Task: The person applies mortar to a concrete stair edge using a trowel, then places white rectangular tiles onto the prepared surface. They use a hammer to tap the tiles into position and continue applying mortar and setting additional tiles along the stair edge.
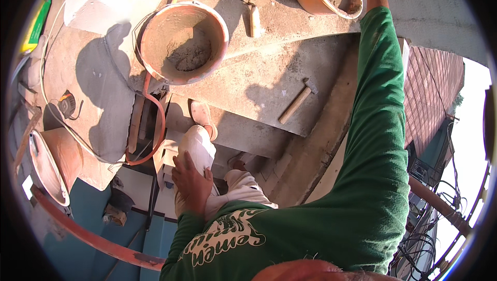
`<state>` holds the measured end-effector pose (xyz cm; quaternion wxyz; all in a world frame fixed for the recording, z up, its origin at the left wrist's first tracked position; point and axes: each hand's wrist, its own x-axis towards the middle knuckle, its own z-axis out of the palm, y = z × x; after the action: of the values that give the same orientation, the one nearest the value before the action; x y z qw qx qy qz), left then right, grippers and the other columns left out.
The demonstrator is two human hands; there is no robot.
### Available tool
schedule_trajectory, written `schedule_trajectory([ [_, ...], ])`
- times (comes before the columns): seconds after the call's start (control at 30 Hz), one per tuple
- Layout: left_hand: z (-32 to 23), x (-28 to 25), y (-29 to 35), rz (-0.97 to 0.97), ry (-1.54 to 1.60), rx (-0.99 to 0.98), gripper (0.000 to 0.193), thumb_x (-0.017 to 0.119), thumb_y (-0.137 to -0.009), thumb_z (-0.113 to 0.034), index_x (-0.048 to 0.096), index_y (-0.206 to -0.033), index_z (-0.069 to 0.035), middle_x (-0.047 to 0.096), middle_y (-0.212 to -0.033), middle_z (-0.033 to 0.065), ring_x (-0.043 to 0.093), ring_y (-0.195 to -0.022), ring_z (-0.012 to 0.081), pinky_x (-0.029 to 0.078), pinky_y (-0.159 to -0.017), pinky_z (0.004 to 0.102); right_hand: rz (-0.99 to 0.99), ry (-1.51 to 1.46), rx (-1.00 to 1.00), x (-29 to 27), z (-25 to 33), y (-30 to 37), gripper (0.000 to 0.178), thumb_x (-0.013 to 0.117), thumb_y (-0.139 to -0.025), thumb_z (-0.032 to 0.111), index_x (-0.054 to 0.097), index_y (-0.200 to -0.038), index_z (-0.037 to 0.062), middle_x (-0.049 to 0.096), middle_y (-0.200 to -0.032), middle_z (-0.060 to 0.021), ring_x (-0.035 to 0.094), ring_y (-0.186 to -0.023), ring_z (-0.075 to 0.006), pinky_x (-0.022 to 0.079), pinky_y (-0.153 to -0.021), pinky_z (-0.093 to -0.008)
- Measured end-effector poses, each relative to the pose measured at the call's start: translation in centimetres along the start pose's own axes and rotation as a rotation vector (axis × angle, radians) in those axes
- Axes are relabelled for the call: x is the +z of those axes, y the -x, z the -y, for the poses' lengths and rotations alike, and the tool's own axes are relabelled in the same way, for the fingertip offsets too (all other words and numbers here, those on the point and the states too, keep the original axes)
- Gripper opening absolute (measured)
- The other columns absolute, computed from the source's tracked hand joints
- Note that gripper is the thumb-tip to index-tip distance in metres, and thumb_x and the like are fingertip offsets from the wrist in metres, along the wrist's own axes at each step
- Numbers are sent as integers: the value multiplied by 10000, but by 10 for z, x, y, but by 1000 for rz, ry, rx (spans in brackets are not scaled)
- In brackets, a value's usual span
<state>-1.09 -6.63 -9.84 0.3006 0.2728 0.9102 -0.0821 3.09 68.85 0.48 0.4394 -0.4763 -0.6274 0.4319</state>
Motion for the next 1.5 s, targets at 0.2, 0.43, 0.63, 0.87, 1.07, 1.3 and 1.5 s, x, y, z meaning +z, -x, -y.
schedule_trajectory([
  [0.2, -1, 1, 1, 19, 6, 31, 936, 811, -898, -455, 431, -1674, -95, 395, -1655, 281, 574, -1312, 467, 460, -1162, 546, -79, 100, 158, -54, 18, 54, 295, 713, -956, 350, 726, -957, 55, 694, -746, -151, 663, -612, -290, 485, -514, -425],
  [0.43, 3, 8, 13, 56, -36, -18, 924, 789, -926, -520, 434, -1679, -119, 404, -1657, 258, 592, -1297, 445, 481, -1138, 526, 48, -221, 236, -130, 44, 87, 264, 697, -1016, 168, 611, -1152, -42, 655, -986, -209, 695, -848, -397, 589, -745, -550],
  [0.63, -2, 20, 21, 11, -56, 23, 921, 786, -927, -523, 437, -1678, -119, 406, -1644, 271, 605, -1276, 448, 488, -1127, 522, 324, -413, 418, -141, 56, 133, 171, 665, -1010, 104, 555, -1042, -23, 574, -913, -187, 598, -805, -311, 530, -649, -490],
  [0.87, -5, 15, 24, 36, -59, 21, 926, 785, -927, -508, 424, -1684, -117, 417, -1629, 273, 595, -1306, 473, 492, -1132, 530, 208, -509, 563, -100, -15, 306, 212, 657, -1024, 224, 648, -1006, 13, 607, -880, -123, 642, -727, -286, 556, -604, -427],
  [1.07, -8, 28, 37, -7, -129, 34, 951, 791, -916, -534, 412, -1684, -122, 411, -1642, 280, 590, -1328, 498, 500, -1134, 550, 58, -218, 671, -48, -16, 468, 304, 668, -1004, 223, 777, -1107, -41, 662, -841, -98, 648, -690, -199, 568, -636, -390],
  [1.3, -17, 47, 50, -43, -242, 92, 962, 769, -922, -600, 408, -1678, -129, 430, -1633, 272, 606, -1323, 511, 529, -1100, 566, 272, -186, 677, -37, -50, 527, 336, 755, -918, 234, 731, -1136, -21, 747, -1018, -93, 675, -921, -189, 554, -867, -358],
  [1.5, -27, 57, 55, -143, -288, 160, 946, 773, -921, -595, 436, -1661, -111, 471, -1562, 282, 614, -1288, 511, 534, -1080, 586, 319, -37, 611, -127, -59, 551, 380, 755, -939, 257, 698, -1188, -24, 753, -1007, -107, 707, -914, -205, 572, -868, -368],
])
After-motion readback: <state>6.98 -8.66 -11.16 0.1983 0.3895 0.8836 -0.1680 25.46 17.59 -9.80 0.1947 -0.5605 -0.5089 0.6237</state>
